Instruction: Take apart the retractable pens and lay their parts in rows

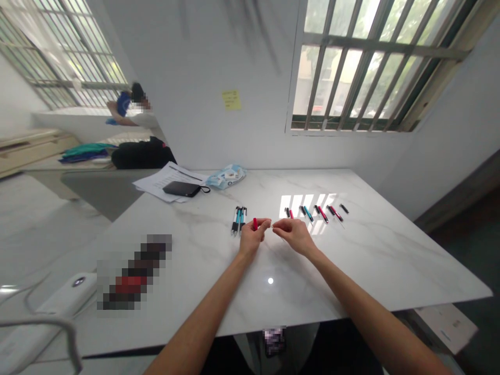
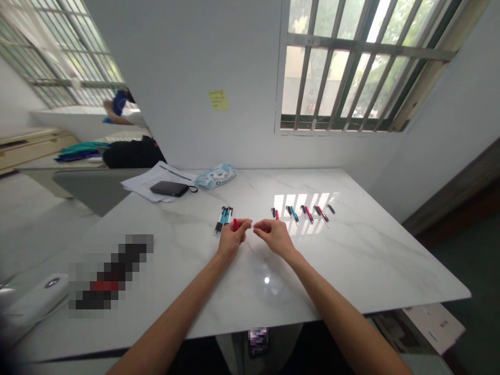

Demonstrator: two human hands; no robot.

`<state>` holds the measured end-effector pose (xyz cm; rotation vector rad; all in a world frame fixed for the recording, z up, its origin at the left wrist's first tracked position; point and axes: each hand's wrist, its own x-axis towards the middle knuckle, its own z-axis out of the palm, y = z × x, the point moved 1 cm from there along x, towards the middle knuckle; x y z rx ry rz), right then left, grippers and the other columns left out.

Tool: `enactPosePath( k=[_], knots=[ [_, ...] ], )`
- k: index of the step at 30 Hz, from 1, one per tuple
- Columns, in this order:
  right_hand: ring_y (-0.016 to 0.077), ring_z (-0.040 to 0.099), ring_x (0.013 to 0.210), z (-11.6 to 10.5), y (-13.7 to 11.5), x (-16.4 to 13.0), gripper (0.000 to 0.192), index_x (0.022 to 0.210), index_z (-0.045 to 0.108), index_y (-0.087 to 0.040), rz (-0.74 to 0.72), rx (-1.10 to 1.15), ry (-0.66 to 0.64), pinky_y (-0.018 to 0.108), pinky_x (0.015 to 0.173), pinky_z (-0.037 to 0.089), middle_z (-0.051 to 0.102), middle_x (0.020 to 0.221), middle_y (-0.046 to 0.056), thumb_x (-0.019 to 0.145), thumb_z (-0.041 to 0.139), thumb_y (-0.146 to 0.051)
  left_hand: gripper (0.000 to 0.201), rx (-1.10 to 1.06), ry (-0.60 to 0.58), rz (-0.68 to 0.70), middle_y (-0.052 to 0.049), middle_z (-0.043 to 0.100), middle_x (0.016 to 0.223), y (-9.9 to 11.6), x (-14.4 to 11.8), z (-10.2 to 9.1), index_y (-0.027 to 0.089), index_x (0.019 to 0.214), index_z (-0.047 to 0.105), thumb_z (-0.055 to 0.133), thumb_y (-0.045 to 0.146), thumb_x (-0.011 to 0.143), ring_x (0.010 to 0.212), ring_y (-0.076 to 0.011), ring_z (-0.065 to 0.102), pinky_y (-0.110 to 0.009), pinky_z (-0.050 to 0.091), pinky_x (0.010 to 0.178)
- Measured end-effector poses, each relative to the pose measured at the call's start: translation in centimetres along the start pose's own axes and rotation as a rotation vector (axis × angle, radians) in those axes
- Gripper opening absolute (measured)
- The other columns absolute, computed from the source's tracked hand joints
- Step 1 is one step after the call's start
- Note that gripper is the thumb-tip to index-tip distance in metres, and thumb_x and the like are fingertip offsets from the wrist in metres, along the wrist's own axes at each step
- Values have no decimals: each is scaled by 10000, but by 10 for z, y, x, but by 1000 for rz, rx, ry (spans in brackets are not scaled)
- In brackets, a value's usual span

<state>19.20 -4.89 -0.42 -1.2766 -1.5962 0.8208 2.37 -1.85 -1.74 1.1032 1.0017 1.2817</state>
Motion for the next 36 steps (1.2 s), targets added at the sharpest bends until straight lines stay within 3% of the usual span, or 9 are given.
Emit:
enactPosePath(
  k=[2, 5, 11, 13, 15, 18, 24, 30, 36],
  knots=[
    [232, 759, 792, -18, 2, 1, 126, 905, 820, -288, -24, -48, 9, 413, 803, 615, 823, 882, 10, 861, 756, -387, 525, -10, 33, 2, 43, 536, 581, 0, 2, -3, 139, 819, 755, 901, 606, 628, 466, -48, 307, -245, 221, 468],
    [229, 738, 759, -74, 23, 9, 247, 940, 825, -249, -51, -203, 131, 391, 766, 601, 822, 892, 43, 876, 719, -462, 522, -27, 34, -2, 18, 611, 671, -1, 5, -5, 139, 870, 761, 895, 585, 635, 463, -36, 305, -240, 221, 459],
    [266, 761, 863, -224, 114, 13, 382, 1014, 826, -155, 206, -446, 789, 377, 868, 579, 826, 968, 134, 827, 698, -463, 450, 46, -53, -33, 9, 684, 760, 0, 2, 3, 161, 917, 705, 902, 447, 632, 466, -28, 327, -210, 233, 457],
    [275, 758, 876, -253, 142, 7, 388, 1017, 830, -139, 292, -528, 860, 392, 912, 563, 825, 956, 148, 818, 687, -440, 422, 74, -59, -37, 9, 688, 761, 1, 1, 4, 164, 891, 681, 894, 430, 642, 476, -30, 339, -203, 239, 463],
    [281, 755, 880, -263, 161, 3, 367, 1003, 837, -144, 349, -583, 819, 393, 925, 554, 826, 940, 146, 807, 684, -415, 405, 102, -64, -38, 5, 682, 756, 1, 0, 5, 159, 878, 683, 884, 427, 651, 488, -34, 348, -200, 243, 468],
    [286, 756, 897, -260, 174, 1, 325, 983, 848, -172, 388, -676, 710, 379, 916, 551, 827, 943, 138, 812, 675, -386, 406, 125, -61, -34, 6, 671, 753, 1, 2, 3, 157, 869, 691, 882, 436, 646, 499, -40, 355, -201, 252, 471],
    [309, 758, 943, -256, 173, -5, 371, 1025, 852, -167, 415, -786, 654, 382, 893, 552, 822, 1008, 166, 895, 587, -392, 399, 116, -64, -28, 14, 645, 750, 1, 3, 2, 162, 859, 676, 882, 432, 649, 503, -40, 364, -197, 247, 470],
    [288, 756, 898, -265, 173, -17, 323, 1003, 855, -190, 479, -727, 508, 357, 873, 545, 825, 920, 109, 771, 726, -373, 394, 126, -59, -30, 17, 639, 753, 5, 1, 4, 166, 836, 671, 883, 434, 640, 498, -38, 361, -200, 253, 468],
    [260, 753, 866, -262, 172, -15, 311, 1000, 861, -187, 436, -748, 485, 331, 851, 540, 823, 900, 108, 784, 678, -314, 382, 133, -71, -17, 19, 641, 769, 2, 1, 3, 163, 852, 682, 886, 417, 652, 510, -36, 372, -197, 251, 473]
  ],
)
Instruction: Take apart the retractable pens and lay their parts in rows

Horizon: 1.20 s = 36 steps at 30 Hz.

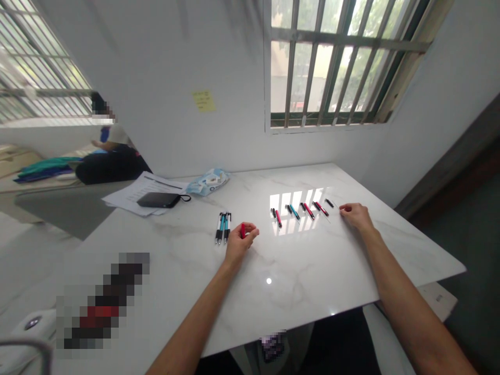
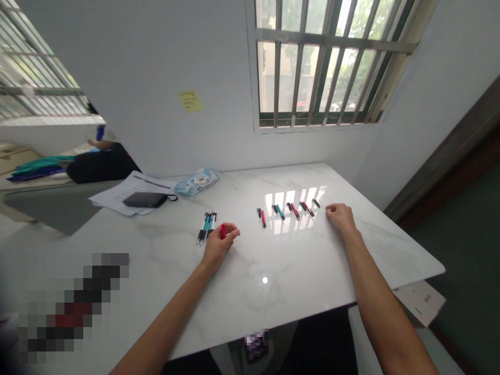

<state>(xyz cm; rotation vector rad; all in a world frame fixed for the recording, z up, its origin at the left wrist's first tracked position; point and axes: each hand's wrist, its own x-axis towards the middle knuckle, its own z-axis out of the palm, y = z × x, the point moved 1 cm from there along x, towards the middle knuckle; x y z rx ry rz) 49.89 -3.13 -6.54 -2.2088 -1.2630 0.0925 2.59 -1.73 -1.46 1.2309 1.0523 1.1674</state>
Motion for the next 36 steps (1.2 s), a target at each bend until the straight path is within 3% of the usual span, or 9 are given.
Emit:
enactPosePath(
  k=[16, 20, 22, 24, 26, 30, 33, 36],
  knots=[
    [247, 753, 867, 3, -9, -4, 306, 1012, 865, -202, -55, 33, -33, 319, 844, 541, 823, 895, 95, 786, 670, -270, 354, 19, -58, 4, 9, 658, 759, -3, -1, 0, 171, 874, 712, 865, 425, 681, 507, -45, 354, -206, 248, 480],
    [243, 742, 843, -4, -11, -5, 302, 1022, 858, -196, -26, 67, -53, 330, 843, 536, 813, 875, 88, 787, 696, -295, 361, 33, -54, 7, -6, 682, 770, -4, -1, 0, 167, 882, 715, 862, 431, 686, 518, -52, 386, -207, 267, 492],
    [236, 726, 806, -10, -20, -6, 314, 1042, 847, -182, -37, 95, 0, 343, 840, 539, 801, 854, 86, 791, 707, -307, 379, 39, -49, 5, -16, 701, 781, -3, -1, 0, 169, 906, 716, 864, 439, 685, 529, -60, 416, -209, 286, 503],
    [225, 709, 778, -17, -40, -12, 335, 1085, 824, -171, -113, 163, 78, 353, 831, 547, 793, 865, 83, 805, 705, -311, 405, 35, -59, -2, -28, 723, 795, -4, -1, 0, 173, 943, 711, 867, 445, 686, 535, -67, 440, -211, 302, 514],
    [219, 704, 797, -21, -72, -27, 348, 1133, 794, -173, -283, 281, 107, 361, 821, 561, 793, 942, 86, 836, 698, -326, 418, 31, -75, 1, -36, 735, 805, -4, -1, 1, 177, 958, 699, 870, 447, 688, 544, -74, 464, -212, 317, 523],
    [227, 709, 935, -17, -156, -86, 331, 1208, 744, -227, -690, 484, -116, 387, 842, 582, 772, 1145, 86, 893, 721, -327, 435, 52, -122, 30, -25, 725, 821, -5, -2, 1, 188, 968, 667, 881, 448, 693, 581, -85, 516, -207, 340, 543],
    [219, 703, 969, -4, -205, -134, 373, 1270, 711, -260, -857, 582, -284, 379, 823, 594, 756, 1202, 76, 898, 738, -257, 474, 86, -205, 37, -5, 712, 815, -3, -4, 2, 196, 1036, 643, 881, 452, 715, 567, -74, 482, -200, 311, 542],
    [206, 713, 942, 11, -230, -159, 351, 1266, 706, -268, -927, 648, -362, 365, 802, 602, 764, 1164, 62, 917, 719, -225, 526, 111, -288, 52, 4, 710, 814, -1, -6, 2, 200, 1111, 617, 877, 457, 733, 563, -70, 452, -200, 297, 551]
  ],
)
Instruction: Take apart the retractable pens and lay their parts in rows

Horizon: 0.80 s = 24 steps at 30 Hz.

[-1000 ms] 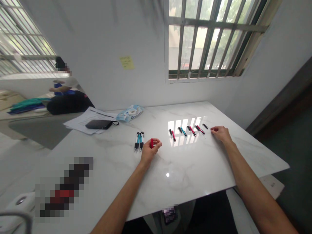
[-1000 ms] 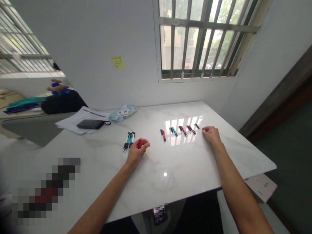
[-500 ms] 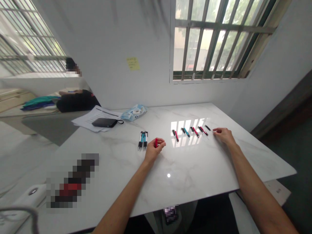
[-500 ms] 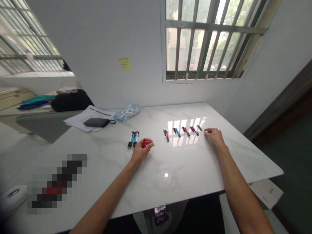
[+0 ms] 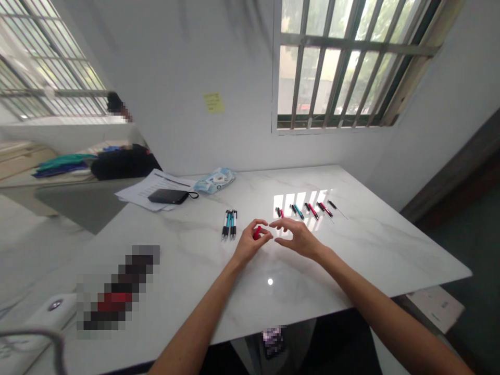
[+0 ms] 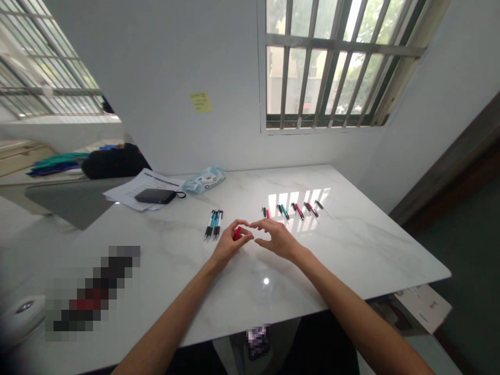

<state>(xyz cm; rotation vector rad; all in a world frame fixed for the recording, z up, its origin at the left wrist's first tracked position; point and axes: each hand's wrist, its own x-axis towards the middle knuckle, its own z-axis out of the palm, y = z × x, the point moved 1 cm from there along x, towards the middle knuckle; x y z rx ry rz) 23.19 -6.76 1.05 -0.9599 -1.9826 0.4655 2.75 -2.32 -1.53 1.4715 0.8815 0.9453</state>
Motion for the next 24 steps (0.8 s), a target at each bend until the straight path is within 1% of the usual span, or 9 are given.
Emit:
enactPosePath(
  k=[4, 8, 10, 12, 14, 16, 19, 21, 24],
  knots=[
    [185, 725, 836, 13, -2, 5, 227, 1160, 739, -256, -20, 56, -14, 338, 744, 608, 776, 1035, 42, 945, 677, -219, 556, -5, -35, 11, 18, 698, 797, 2, -1, 0, 200, 1127, 592, 868, 480, 734, 544, -66, 416, -204, 279, 545],
    [176, 731, 845, 17, -6, 3, 186, 1120, 740, -244, -13, 53, -3, 327, 756, 612, 764, 1038, 47, 952, 666, -212, 539, 20, -43, 14, 21, 684, 770, 2, -1, 0, 191, 1120, 593, 858, 477, 749, 544, -65, 386, -204, 269, 541],
    [175, 729, 845, 18, -7, 1, 184, 1113, 739, -244, -12, 26, 8, 327, 759, 611, 766, 1017, 40, 956, 653, -198, 544, 25, -54, 12, 5, 702, 801, 2, -1, 1, 188, 1153, 595, 844, 485, 772, 549, -64, 381, -203, 265, 538],
    [181, 728, 867, 12, -3, 0, 222, 1137, 736, -251, -12, -26, 13, 337, 774, 609, 772, 1044, 38, 947, 649, -177, 572, 15, -60, -4, -17, 723, 865, 3, -1, 1, 193, 1216, 596, 827, 501, 793, 555, -64, 392, -204, 273, 535],
    [206, 729, 939, -7, 11, -2, 265, 1172, 733, -256, -14, -113, 42, 375, 837, 603, 777, 1098, 45, 935, 655, -167, 584, -7, -49, -23, -36, 728, 941, 3, -1, 2, 200, 1251, 600, 808, 518, 807, 557, -63, 403, -205, 289, 528],
    [249, 718, 1039, -39, 35, -5, 270, 1175, 738, -253, -3, -238, 106, 438, 935, 577, 781, 1128, 59, 930, 657, -173, 542, -25, -11, -28, -44, 710, 984, 3, 0, 2, 198, 1217, 627, 783, 529, 818, 564, -61, 413, -205, 310, 524],
    [286, 690, 1049, -96, 84, -15, 257, 1143, 758, -236, 112, -455, 225, 472, 956, 556, 796, 1076, 73, 922, 637, -184, 437, -63, 47, -6, -45, 673, 1023, 4, 1, 2, 192, 1146, 660, 699, 521, 861, 561, -53, 418, -199, 302, 501],
    [298, 671, 1065, -126, 117, -23, 271, 1140, 767, -235, 213, -562, 263, 469, 971, 549, 802, 1066, 72, 901, 644, -196, 386, -100, 70, 2, -46, 651, 1043, 3, 3, 1, 191, 1112, 674, 615, 507, 898, 549, -49, 425, -195, 266, 473],
    [291, 653, 1069, -148, 153, -33, 306, 1141, 773, -236, 324, -636, 232, 444, 967, 548, 806, 1057, 61, 873, 636, -184, 359, -145, 108, -5, -42, 622, 1022, 1, 5, -1, 185, 1054, 695, 566, 488, 910, 546, -48, 438, -189, 239, 452]
  ],
)
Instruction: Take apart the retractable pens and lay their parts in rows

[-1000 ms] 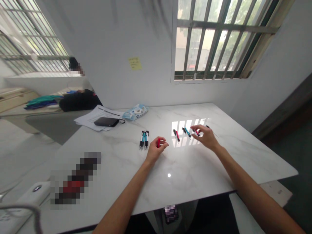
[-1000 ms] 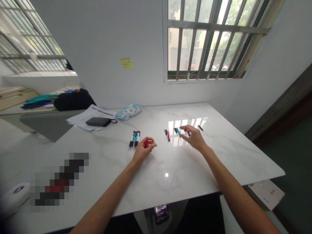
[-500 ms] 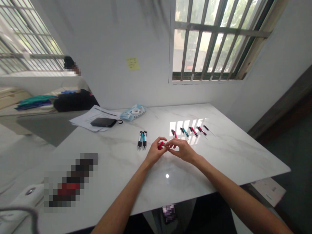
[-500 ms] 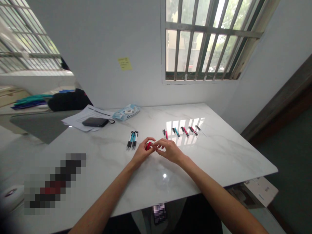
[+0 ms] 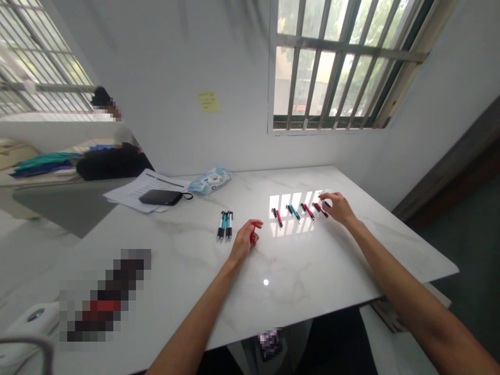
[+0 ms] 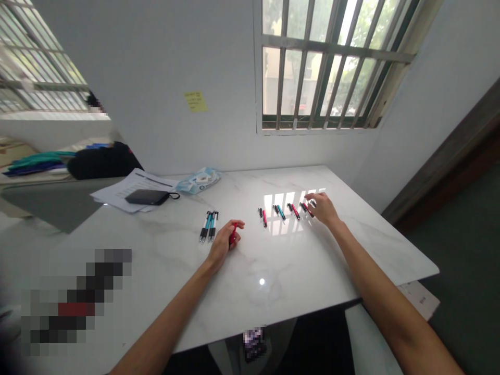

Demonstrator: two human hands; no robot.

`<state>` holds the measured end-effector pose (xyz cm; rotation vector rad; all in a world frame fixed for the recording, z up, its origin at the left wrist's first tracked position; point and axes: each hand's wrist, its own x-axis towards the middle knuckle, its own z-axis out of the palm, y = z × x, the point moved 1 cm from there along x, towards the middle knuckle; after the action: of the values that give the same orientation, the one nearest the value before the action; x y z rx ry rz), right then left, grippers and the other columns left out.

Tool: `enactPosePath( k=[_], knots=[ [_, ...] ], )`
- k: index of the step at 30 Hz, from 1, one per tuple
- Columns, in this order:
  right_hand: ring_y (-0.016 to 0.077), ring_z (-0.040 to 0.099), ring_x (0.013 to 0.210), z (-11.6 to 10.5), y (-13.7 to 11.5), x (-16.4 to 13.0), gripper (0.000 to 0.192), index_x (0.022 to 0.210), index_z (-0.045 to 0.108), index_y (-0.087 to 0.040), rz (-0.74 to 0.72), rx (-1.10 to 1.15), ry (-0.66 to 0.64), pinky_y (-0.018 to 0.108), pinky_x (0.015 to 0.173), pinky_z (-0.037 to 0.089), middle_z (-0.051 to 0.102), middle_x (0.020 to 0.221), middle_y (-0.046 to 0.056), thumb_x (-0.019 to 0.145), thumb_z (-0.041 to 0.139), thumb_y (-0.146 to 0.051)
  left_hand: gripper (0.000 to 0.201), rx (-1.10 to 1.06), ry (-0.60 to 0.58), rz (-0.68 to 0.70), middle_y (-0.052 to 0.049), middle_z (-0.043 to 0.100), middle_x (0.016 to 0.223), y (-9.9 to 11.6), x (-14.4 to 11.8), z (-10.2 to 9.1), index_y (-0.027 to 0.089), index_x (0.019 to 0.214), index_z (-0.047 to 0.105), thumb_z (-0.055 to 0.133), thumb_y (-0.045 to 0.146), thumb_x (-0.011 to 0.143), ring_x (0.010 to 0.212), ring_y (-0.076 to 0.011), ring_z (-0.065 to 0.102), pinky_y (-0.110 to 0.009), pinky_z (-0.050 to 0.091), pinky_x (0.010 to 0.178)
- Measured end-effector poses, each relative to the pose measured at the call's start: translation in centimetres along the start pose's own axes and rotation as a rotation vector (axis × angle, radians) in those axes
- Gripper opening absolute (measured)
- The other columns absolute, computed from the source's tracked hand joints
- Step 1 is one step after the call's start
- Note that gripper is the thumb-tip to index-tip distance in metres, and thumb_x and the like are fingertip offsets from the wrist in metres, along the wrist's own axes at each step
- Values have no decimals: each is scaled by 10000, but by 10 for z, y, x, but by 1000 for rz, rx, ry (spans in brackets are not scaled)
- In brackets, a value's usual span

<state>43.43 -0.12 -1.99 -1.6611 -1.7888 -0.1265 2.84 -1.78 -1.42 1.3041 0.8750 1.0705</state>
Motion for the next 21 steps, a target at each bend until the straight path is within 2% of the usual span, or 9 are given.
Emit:
enactPosePath(
  k=[4, 7, 10, 12, 14, 18, 21],
  knots=[
    [290, 648, 1097, 8, 23, -3, 358, 1158, 781, -222, 68, -101, -99, 427, 980, 534, 805, 1060, 75, 839, 629, -169, 335, -84, 36, -20, -7, 549, 918, -5, 3, -4, 187, 1037, 716, 641, 466, 868, 563, -53, 433, -184, 250, 457],
    [301, 642, 1123, 1, 28, -7, 344, 1131, 788, -212, 77, -159, -37, 466, 1022, 508, 800, 1105, 94, 837, 614, -173, 357, -94, 45, -12, 26, 497, 784, -8, 5, -7, 190, 1082, 736, 686, 456, 848, 576, -73, 430, -195, 295, 496],
    [313, 635, 1132, -11, 13, -10, 316, 1099, 789, -210, 63, -137, 66, 506, 1031, 493, 792, 1123, 106, 854, 594, -177, 395, -28, 79, 35, 22, 546, 732, -8, 6, -8, 191, 1132, 761, 717, 452, 838, 633, -104, 489, -220, 382, 588],
    [310, 644, 1115, -14, -14, -14, 286, 1085, 789, -213, 46, -55, 93, 500, 1017, 499, 790, 1113, 110, 876, 595, -198, 405, 10, 117, 60, -12, 640, 807, -6, 6, -8, 194, 1134, 773, 745, 455, 825, 729, -128, 570, -233, 425, 656],
    [293, 667, 1077, -13, -56, -21, 250, 1071, 784, -233, 20, 86, 57, 479, 982, 517, 793, 1101, 89, 896, 605, -226, 413, 18, 142, 72, -39, 711, 896, -5, 6, -8, 198, 1129, 768, 774, 463, 812, 809, -146, 622, -240, 447, 698],
    [240, 721, 986, 3, -155, -44, 202, 1116, 751, -291, -15, 461, -158, 408, 837, 578, 787, 1136, 46, 934, 665, -315, 487, -47, 138, 82, -63, 772, 923, -2, 3, -7, 187, 1139, 731, 830, 504, 783, 809, -160, 669, -270, 497, 749],
    [226, 747, 922, 20, -214, -61, 181, 1065, 716, -326, 30, 721, -254, 381, 776, 612, 783, 1119, 23, 907, 758, -403, 529, -101, 127, 49, -84, 797, 915, -1, 1, -7, 166, 1102, 728, 880, 517, 736, 866, -194, 725, -324, 553, 839]
  ],
)
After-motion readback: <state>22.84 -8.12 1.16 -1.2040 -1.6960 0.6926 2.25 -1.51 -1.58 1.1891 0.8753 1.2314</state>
